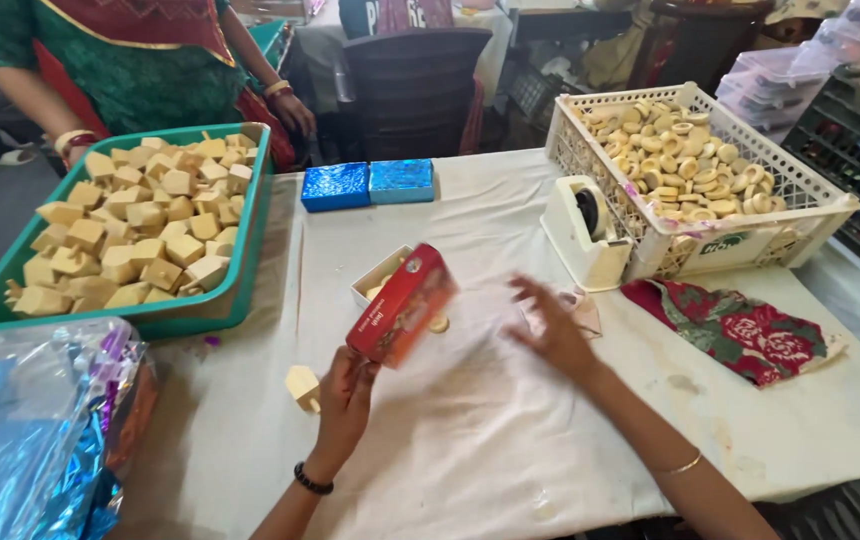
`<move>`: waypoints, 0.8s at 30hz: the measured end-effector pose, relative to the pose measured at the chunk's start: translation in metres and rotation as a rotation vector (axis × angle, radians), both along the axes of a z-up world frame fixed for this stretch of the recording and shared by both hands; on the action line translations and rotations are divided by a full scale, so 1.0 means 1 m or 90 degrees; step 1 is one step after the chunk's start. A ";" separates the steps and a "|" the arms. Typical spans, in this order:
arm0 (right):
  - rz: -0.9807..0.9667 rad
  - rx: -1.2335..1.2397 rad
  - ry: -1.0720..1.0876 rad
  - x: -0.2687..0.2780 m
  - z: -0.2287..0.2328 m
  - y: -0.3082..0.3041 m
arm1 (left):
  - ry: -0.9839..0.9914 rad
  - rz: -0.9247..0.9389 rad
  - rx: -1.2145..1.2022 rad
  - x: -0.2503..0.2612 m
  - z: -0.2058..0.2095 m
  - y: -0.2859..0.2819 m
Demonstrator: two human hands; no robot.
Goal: The person wipes small wooden plugs and round wooden pieces with a white cloth on a table. They then place the cleaned items into a small rectangular box and close the lid.
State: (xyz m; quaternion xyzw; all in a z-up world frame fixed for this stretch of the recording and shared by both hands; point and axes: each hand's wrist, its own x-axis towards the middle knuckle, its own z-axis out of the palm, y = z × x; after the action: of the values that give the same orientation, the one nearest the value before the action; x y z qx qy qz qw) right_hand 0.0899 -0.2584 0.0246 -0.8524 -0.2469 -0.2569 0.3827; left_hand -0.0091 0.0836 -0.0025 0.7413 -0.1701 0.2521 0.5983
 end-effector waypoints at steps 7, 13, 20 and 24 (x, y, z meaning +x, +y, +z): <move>0.248 0.076 0.021 -0.034 -0.007 0.038 | 0.426 -0.388 -0.422 0.006 -0.017 -0.008; 0.203 -0.029 0.156 -0.011 -0.012 0.012 | 0.248 -0.004 -0.070 0.016 -0.006 -0.006; 0.288 -0.030 0.185 -0.003 0.007 0.004 | 0.309 0.180 0.160 0.067 -0.014 0.007; 0.335 -0.170 0.247 -0.011 0.027 -0.008 | 0.105 0.147 0.209 0.110 -0.033 0.010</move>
State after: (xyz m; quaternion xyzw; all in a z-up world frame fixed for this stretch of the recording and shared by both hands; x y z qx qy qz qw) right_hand 0.0787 -0.2667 0.0516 -0.8351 -0.4119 0.0521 0.3609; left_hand 0.1007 0.0931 -0.0360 0.8616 -0.0736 0.2262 0.4485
